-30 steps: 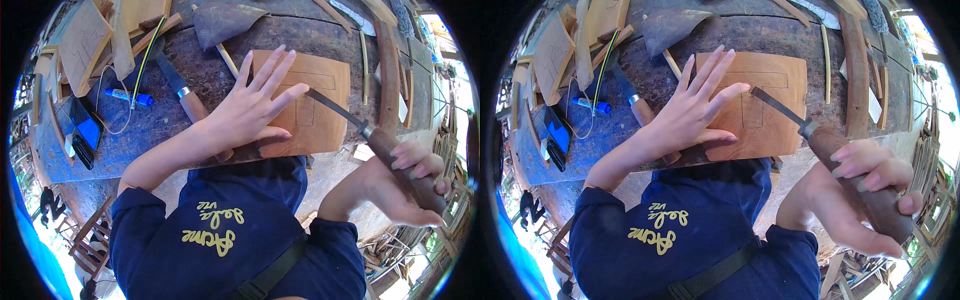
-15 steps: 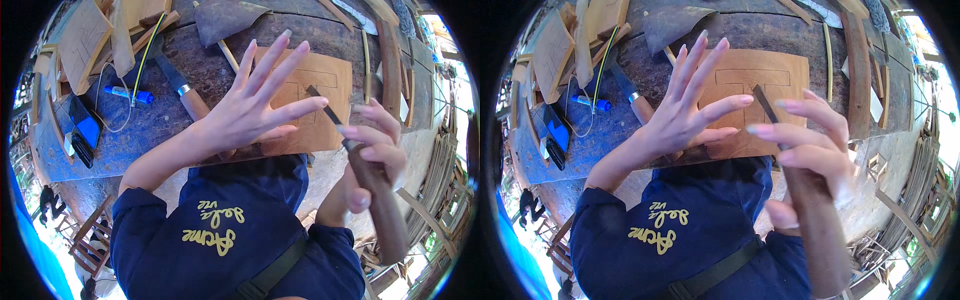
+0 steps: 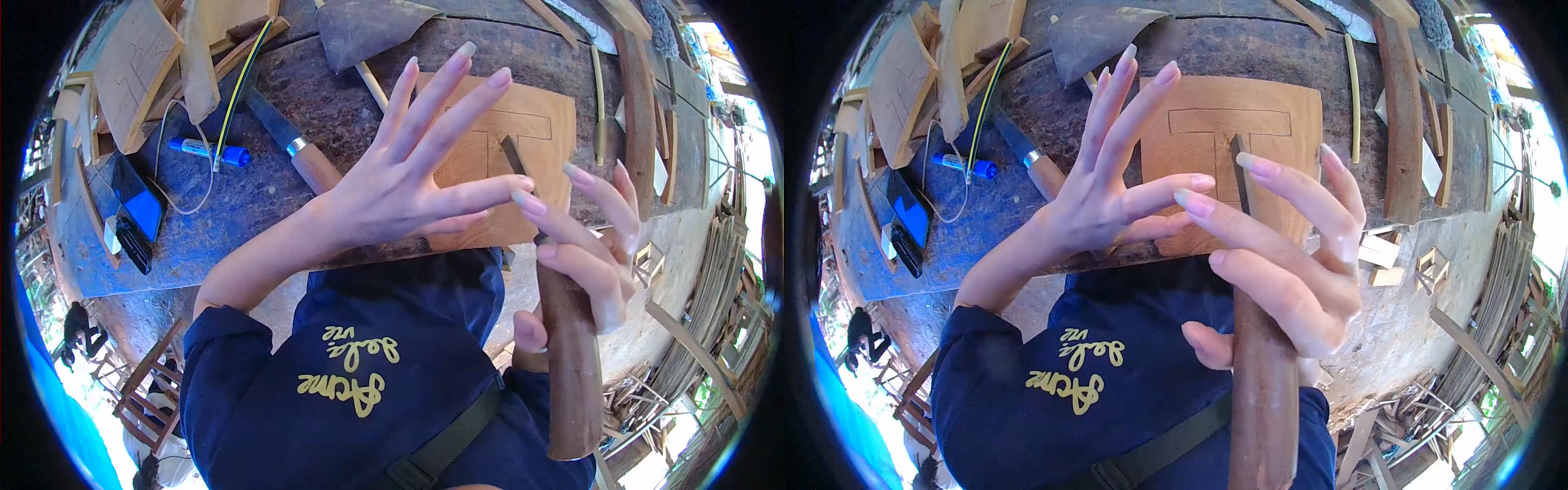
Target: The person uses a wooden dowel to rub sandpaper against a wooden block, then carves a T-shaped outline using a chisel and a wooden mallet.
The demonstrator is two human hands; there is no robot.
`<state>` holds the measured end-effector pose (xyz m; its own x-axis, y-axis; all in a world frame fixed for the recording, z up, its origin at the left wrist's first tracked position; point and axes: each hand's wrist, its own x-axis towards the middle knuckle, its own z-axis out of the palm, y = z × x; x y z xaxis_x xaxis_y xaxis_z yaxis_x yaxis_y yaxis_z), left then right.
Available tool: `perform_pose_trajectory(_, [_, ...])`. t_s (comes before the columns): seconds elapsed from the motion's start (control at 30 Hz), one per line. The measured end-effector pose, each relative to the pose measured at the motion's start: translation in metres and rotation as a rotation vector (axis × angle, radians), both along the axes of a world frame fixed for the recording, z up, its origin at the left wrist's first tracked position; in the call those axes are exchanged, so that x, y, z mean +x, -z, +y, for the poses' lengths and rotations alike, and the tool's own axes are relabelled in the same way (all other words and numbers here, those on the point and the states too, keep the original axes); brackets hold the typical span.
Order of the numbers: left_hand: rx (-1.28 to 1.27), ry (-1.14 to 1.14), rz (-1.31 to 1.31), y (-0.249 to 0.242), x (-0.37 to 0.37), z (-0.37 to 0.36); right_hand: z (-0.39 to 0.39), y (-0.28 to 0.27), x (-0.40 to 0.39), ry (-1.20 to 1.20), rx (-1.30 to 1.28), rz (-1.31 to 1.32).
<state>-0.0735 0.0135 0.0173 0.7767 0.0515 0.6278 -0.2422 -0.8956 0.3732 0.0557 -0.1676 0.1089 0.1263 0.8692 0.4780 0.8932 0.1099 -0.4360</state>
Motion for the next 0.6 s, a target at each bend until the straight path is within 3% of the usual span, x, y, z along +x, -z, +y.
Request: perform_pose_trajectory(0.6, [-0.010,-0.009,0.012,-0.0031,-0.0014,0.0004,-0.0024,-0.0061,-0.0016,-0.031,-0.029,-0.109])
